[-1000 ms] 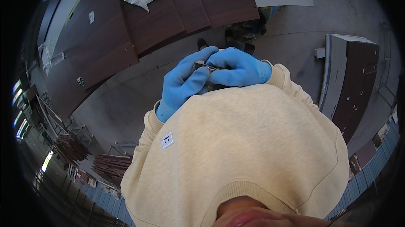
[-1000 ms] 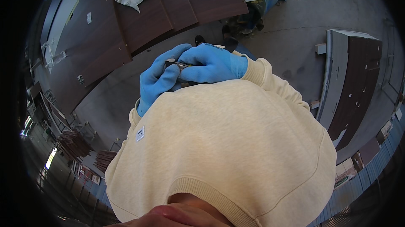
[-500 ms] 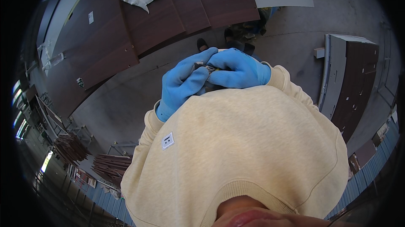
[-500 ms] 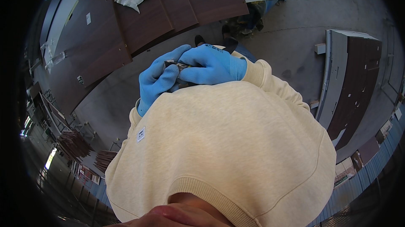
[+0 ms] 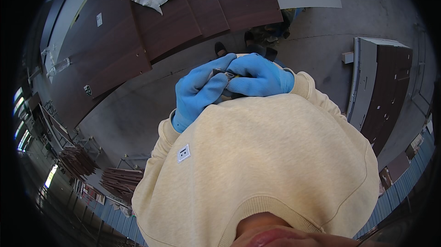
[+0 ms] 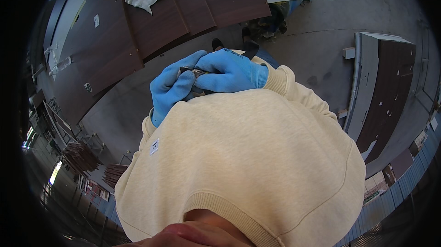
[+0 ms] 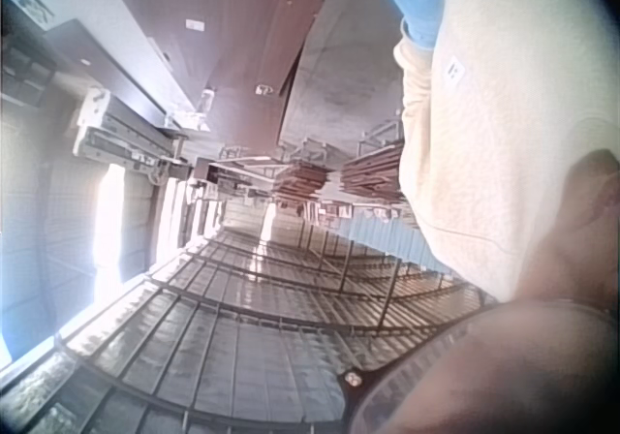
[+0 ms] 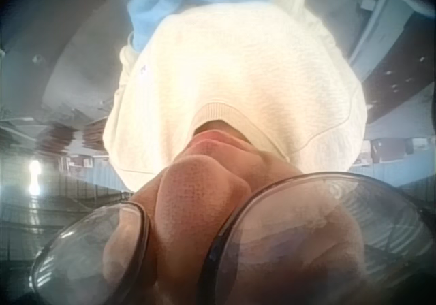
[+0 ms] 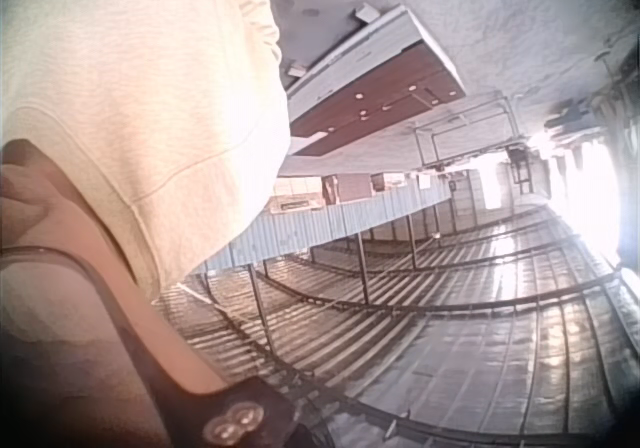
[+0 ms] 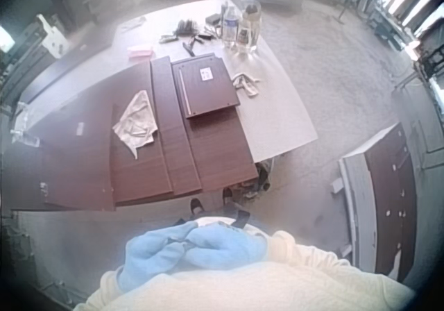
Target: The person trims the edge of a small wooden stick with a white utility knife, then uses a yellow utility knife to trim the same stick further. The person wipes the stick with a cloth and places it on a workbench with other tools and materials.
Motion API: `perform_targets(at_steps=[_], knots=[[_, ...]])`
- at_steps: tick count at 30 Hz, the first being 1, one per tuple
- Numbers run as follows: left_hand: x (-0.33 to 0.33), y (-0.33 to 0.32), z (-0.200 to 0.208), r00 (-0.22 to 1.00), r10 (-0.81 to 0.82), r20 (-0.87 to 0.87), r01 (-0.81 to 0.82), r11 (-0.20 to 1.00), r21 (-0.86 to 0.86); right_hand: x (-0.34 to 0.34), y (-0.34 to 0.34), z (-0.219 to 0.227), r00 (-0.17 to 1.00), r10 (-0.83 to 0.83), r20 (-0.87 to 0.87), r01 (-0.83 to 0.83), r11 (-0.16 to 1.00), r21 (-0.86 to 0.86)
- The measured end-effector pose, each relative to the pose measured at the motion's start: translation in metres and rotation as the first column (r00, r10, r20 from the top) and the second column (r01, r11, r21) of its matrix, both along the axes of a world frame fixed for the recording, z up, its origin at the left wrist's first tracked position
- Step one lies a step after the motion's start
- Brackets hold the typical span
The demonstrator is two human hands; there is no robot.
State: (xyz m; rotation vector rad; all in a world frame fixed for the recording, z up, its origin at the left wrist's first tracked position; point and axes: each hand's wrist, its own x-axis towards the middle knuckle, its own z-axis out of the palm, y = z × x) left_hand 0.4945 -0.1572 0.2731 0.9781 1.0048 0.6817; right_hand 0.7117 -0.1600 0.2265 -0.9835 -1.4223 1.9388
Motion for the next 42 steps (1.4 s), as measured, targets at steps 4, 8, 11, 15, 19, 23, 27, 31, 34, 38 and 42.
perform_targets(at_steps=[4, 8, 11, 15, 19, 23, 27, 31, 34, 38, 42], knots=[[0.0, 0.0, 0.0, 1.0, 0.013, 0.002, -0.013, 1.0, -0.002, -0.002, -0.001, 0.001, 0.999, -0.026, -0.031, 0.026, 1.0, -0.005], [0.003, -0.002, 0.0, 0.999, 0.04, -0.014, -0.04, 0.999, 0.002, -0.002, -0.001, 0.002, 0.998, -0.041, -0.043, 0.04, 0.999, -0.022], [0.004, -0.002, 0.001, 0.998, 0.056, 0.008, -0.056, 0.998, -0.024, 0.001, -0.001, -0.001, 0.998, -0.035, -0.046, 0.033, 0.998, -0.049], [0.004, 0.004, 0.009, 0.998, 0.062, -0.019, -0.064, 0.987, -0.146, 0.007, -0.002, 0.002, 0.972, -0.191, -0.138, 0.159, 0.963, -0.217], [0.006, 0.011, 0.021, 0.969, 0.02, -0.248, -0.019, 1.0, 0.008, 0.011, -0.003, -0.003, 0.956, -0.193, -0.222, 0.105, 0.928, -0.357], [0.004, 0.007, 0.014, 0.96, 0.058, -0.275, -0.057, 0.998, 0.011, 0.01, 0.0, 0.006, 0.955, -0.236, -0.182, 0.154, 0.914, -0.376], [0.011, 0.009, 0.017, 0.944, 0.088, -0.319, -0.057, 0.993, 0.103, 0.003, 0.01, 0.01, 0.96, -0.267, -0.078, 0.223, 0.907, -0.357], [0.014, 0.013, 0.014, 0.939, 0.053, -0.339, 0.054, 0.953, 0.297, -0.001, 0.021, 0.011, 0.984, -0.179, 0.017, 0.179, 0.96, -0.214], [0.008, 0.015, 0.016, 0.919, -0.028, -0.393, 0.137, 0.958, 0.251, -0.005, 0.022, 0.016, 0.975, -0.224, -0.007, 0.218, 0.957, -0.191], [0.011, 0.009, 0.017, 0.885, 0.002, -0.466, 0.104, 0.974, 0.201, -0.003, 0.013, 0.009, 0.956, -0.294, -0.004, 0.294, 0.955, -0.04], [0.009, 0.011, 0.007, 0.854, 0.065, -0.516, -0.019, 0.995, 0.093, 0.007, 0.01, 0.004, 0.863, -0.465, -0.2, 0.459, 0.885, -0.077]])
